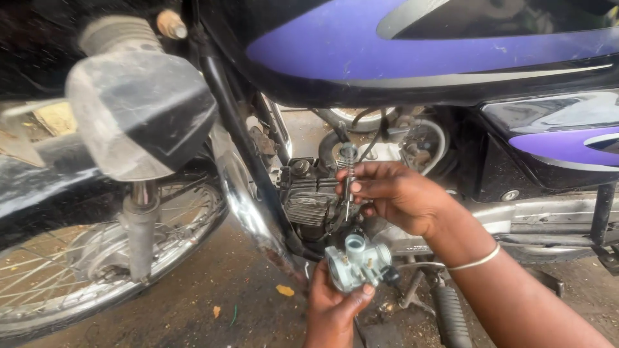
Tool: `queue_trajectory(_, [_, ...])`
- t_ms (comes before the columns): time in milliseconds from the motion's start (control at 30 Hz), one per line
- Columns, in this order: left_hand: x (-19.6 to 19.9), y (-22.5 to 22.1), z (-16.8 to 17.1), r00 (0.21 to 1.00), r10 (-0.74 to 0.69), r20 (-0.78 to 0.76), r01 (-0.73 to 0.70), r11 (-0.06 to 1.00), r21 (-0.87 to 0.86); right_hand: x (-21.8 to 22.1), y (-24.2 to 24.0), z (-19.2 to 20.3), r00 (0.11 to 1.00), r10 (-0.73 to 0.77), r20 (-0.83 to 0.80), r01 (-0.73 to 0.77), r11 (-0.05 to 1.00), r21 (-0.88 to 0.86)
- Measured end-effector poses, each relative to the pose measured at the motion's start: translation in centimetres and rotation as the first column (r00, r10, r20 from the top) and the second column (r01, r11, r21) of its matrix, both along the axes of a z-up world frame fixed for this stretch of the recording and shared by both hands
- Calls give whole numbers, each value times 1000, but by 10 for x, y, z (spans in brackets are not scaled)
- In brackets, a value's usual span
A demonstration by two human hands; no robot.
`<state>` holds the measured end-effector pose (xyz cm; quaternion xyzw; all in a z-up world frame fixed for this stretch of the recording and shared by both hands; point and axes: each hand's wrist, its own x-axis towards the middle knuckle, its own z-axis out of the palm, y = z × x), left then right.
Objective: The person cleans a motorcycle carburetor in a bowl of solvent using a brush, then reassembles its parts including the spring and piston by hand, mounts the carburetor onto the motorcycle engine, attaches the fuel hose, and tightens it with a screwdriver.
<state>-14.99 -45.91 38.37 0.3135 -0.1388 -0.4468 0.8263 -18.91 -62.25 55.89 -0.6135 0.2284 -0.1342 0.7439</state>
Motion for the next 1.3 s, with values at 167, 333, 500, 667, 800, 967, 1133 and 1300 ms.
queue_trajectory(167, [-6,-5,7,998,-14,-63,16,1000,24,-7,-23,-3,990,56,130,-66,995,74])
queue_trajectory(333, [-6,-14,7,999,19,47,-18,999,-27,-4,-45,-13,959,95,269,-124,988,92])
queue_trajectory(500, [-8,-28,-13,830,242,502,-202,970,-134,-5,-65,-22,875,220,431,-306,942,140])
queue_trajectory(667, [-11,-40,-31,667,405,625,-316,914,-254,-2,-60,-19,833,243,498,-376,908,186])
queue_trajectory(800, [-7,-42,-22,389,528,755,-485,814,-320,2,-56,-15,824,272,497,-398,903,164])
queue_trajectory(967, [1,-40,-1,498,443,746,-463,863,-204,0,-49,-5,812,299,501,-426,891,159])
queue_trajectory(1133, [0,-44,10,714,335,614,-425,905,0,-2,-36,-4,912,199,358,-262,955,136])
queue_trajectory(1300, [0,-43,12,810,345,474,-382,924,-18,-1,-24,0,939,136,315,-174,980,96])
